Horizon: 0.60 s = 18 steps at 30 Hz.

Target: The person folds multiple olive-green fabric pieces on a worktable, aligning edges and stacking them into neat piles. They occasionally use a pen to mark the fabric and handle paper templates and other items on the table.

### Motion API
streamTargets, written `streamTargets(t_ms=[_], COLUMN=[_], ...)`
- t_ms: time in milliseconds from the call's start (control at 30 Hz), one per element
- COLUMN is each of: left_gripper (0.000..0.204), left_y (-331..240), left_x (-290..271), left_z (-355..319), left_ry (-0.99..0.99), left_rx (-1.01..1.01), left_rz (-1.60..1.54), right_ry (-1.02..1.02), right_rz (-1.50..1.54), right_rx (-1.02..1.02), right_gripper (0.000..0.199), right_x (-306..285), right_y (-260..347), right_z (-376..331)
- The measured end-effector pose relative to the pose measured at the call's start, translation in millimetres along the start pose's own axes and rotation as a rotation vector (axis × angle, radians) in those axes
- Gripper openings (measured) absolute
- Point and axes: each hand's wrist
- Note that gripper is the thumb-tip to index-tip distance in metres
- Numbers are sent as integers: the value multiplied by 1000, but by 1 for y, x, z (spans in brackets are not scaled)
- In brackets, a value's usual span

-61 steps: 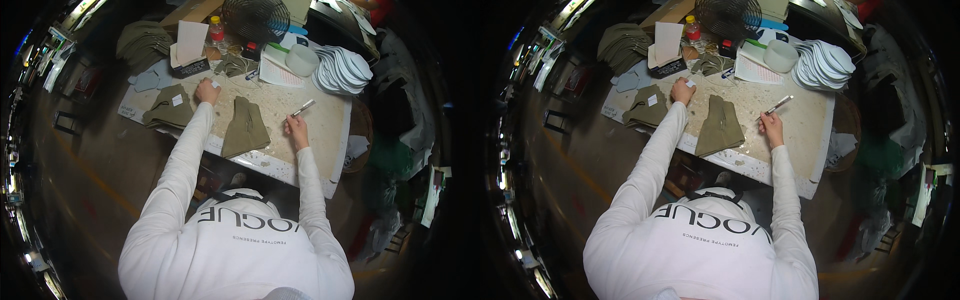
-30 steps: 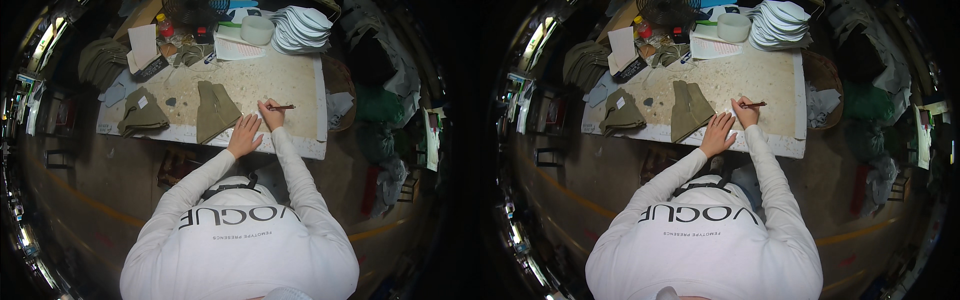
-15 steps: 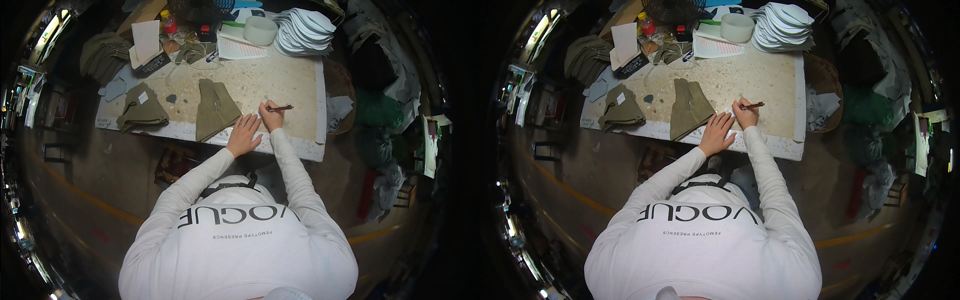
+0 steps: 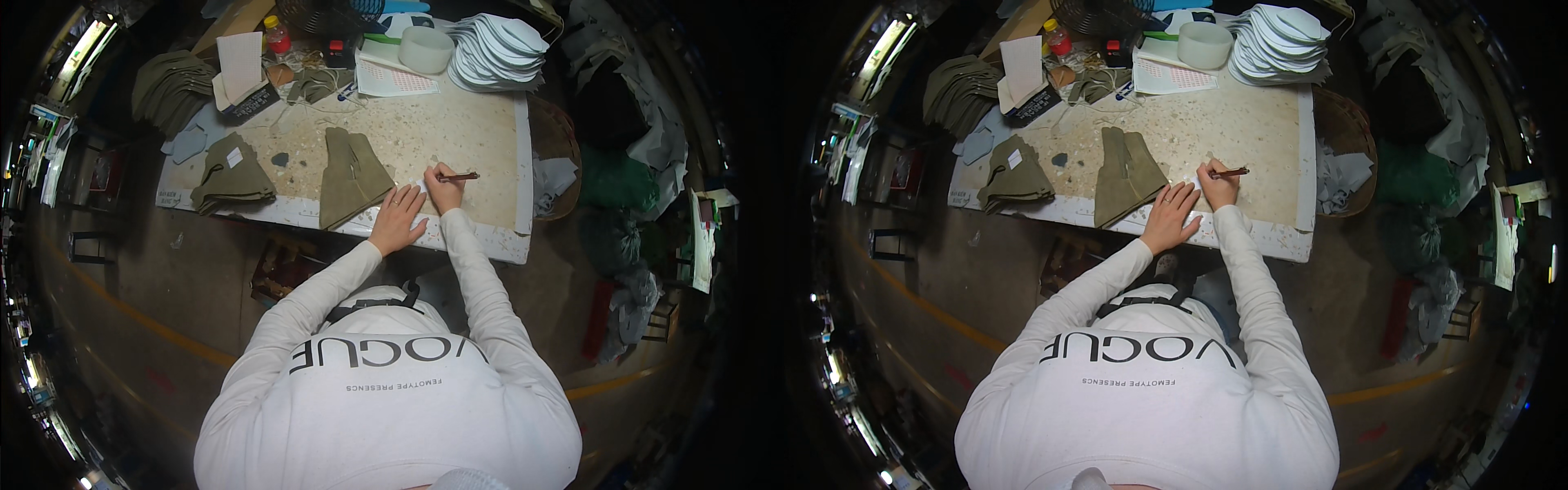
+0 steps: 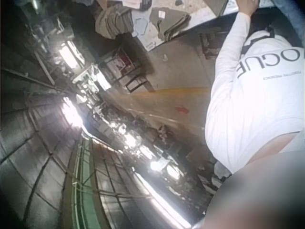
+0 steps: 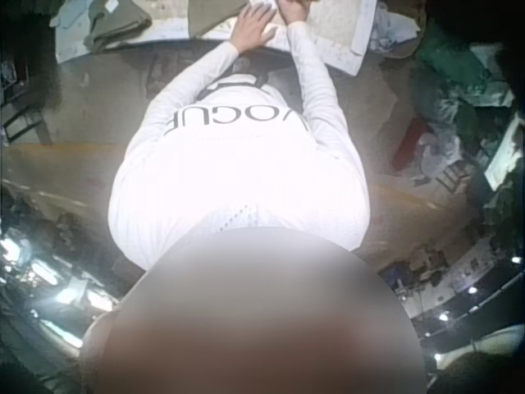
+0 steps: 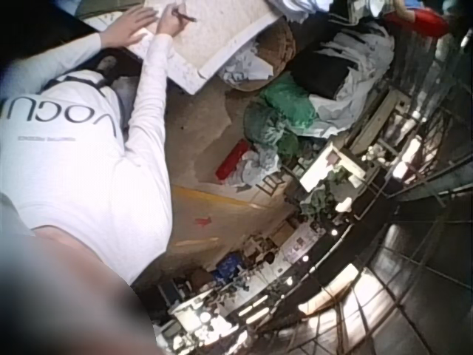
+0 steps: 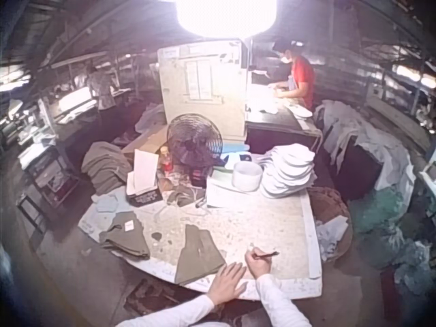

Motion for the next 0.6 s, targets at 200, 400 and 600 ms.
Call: streamTargets(t_ms=[200, 400, 600], left_gripper=[56, 55, 54], left_y=[0, 0, -1], left_x=[0, -2, -2], left_z=[-1, 0, 1], left_ry=[-11, -12, -3], left_rx=[10, -5, -4], left_rz=[-3, -6, 3], right_ry=[-58, -15, -65], right_rz=[-30, 77, 27], right_rx=[9, 142, 107], right_gripper=[24, 28, 28], right_x=[-3, -9, -8], right_y=[6, 15, 14], right_z=[1, -4, -8])
Point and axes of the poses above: each hand's wrist, its own z-axis towards the middle knuckle, its own x-axis out of the palm, y = z × x, and after that the axes turned 11 degrees about -x, right-handed
